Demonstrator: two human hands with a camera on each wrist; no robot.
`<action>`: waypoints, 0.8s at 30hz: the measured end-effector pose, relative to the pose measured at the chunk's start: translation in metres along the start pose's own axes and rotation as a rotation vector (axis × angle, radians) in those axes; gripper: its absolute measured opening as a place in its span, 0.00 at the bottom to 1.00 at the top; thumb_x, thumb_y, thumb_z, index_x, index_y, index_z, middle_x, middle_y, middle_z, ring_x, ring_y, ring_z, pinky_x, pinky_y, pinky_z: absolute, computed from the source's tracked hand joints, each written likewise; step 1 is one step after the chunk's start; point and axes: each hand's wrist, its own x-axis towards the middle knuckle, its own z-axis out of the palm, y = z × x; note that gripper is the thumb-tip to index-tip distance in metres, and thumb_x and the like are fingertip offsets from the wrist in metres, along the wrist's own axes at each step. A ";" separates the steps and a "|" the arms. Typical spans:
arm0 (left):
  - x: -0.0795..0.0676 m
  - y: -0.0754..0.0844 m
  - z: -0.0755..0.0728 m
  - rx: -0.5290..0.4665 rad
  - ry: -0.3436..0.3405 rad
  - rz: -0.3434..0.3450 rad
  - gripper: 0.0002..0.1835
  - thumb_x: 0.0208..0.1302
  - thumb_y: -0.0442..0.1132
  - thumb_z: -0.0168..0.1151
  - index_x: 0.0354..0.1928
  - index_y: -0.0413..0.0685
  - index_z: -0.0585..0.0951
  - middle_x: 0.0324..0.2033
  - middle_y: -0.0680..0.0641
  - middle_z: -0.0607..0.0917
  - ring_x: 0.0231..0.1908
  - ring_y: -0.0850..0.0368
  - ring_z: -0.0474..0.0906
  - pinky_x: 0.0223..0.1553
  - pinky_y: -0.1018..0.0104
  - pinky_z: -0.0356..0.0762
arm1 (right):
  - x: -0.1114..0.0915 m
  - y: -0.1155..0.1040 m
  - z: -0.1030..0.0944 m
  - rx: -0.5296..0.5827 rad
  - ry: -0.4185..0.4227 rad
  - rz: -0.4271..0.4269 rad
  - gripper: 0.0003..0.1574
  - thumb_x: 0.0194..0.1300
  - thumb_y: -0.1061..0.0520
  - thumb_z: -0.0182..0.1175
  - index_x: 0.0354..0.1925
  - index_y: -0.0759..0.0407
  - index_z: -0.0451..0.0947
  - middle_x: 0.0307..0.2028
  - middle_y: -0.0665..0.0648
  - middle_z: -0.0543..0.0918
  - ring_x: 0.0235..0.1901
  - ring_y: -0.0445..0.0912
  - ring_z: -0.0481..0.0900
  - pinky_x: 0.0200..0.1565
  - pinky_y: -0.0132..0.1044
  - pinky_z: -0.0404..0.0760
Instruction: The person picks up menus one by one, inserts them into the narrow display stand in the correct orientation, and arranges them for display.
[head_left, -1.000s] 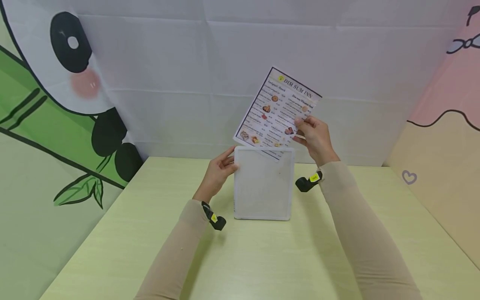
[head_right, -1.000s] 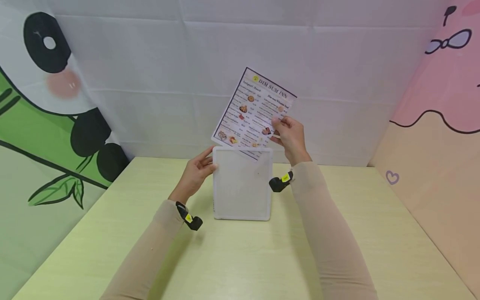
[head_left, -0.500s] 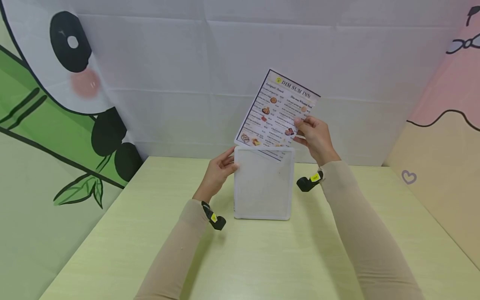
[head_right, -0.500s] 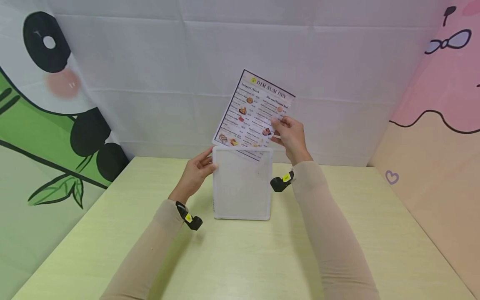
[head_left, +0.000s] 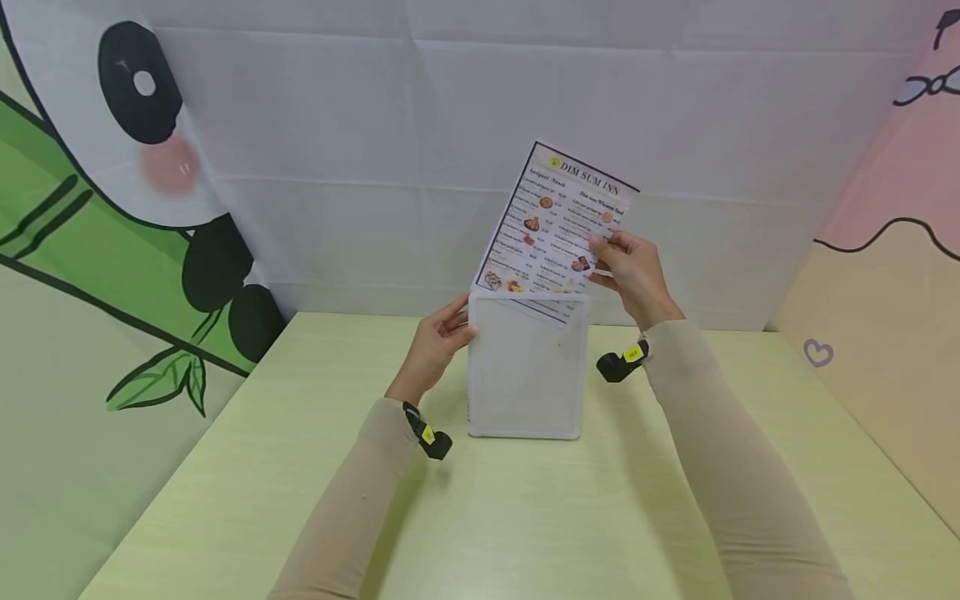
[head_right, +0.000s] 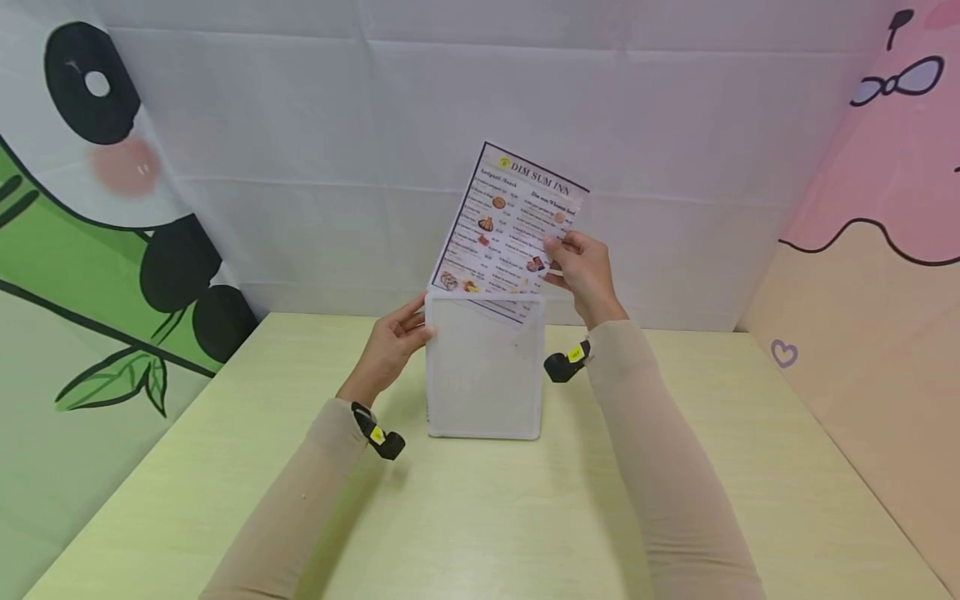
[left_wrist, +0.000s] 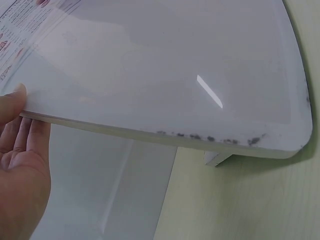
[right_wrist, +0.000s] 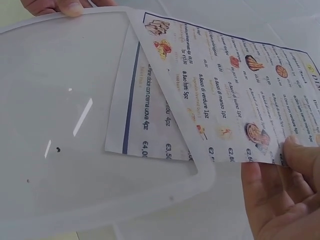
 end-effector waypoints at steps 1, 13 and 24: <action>0.000 0.000 0.000 -0.001 -0.002 0.002 0.32 0.58 0.28 0.58 0.65 0.55 0.65 0.57 0.43 0.73 0.51 0.52 0.75 0.49 0.66 0.73 | 0.000 0.000 0.000 -0.005 -0.002 -0.002 0.23 0.59 0.50 0.59 0.51 0.57 0.74 0.44 0.54 0.80 0.40 0.48 0.78 0.40 0.35 0.79; -0.001 0.001 0.001 -0.021 -0.006 0.018 0.32 0.58 0.27 0.58 0.65 0.52 0.64 0.57 0.41 0.73 0.51 0.52 0.75 0.47 0.69 0.74 | 0.000 0.000 -0.001 -0.038 -0.006 0.006 0.23 0.60 0.51 0.58 0.53 0.56 0.74 0.46 0.55 0.79 0.44 0.51 0.77 0.48 0.40 0.76; 0.000 0.002 0.003 -0.017 -0.001 0.016 0.32 0.58 0.27 0.58 0.65 0.53 0.64 0.57 0.41 0.73 0.51 0.53 0.75 0.47 0.69 0.74 | 0.003 0.000 -0.003 -0.068 -0.021 0.001 0.25 0.59 0.50 0.59 0.54 0.56 0.73 0.46 0.55 0.79 0.42 0.50 0.78 0.41 0.34 0.79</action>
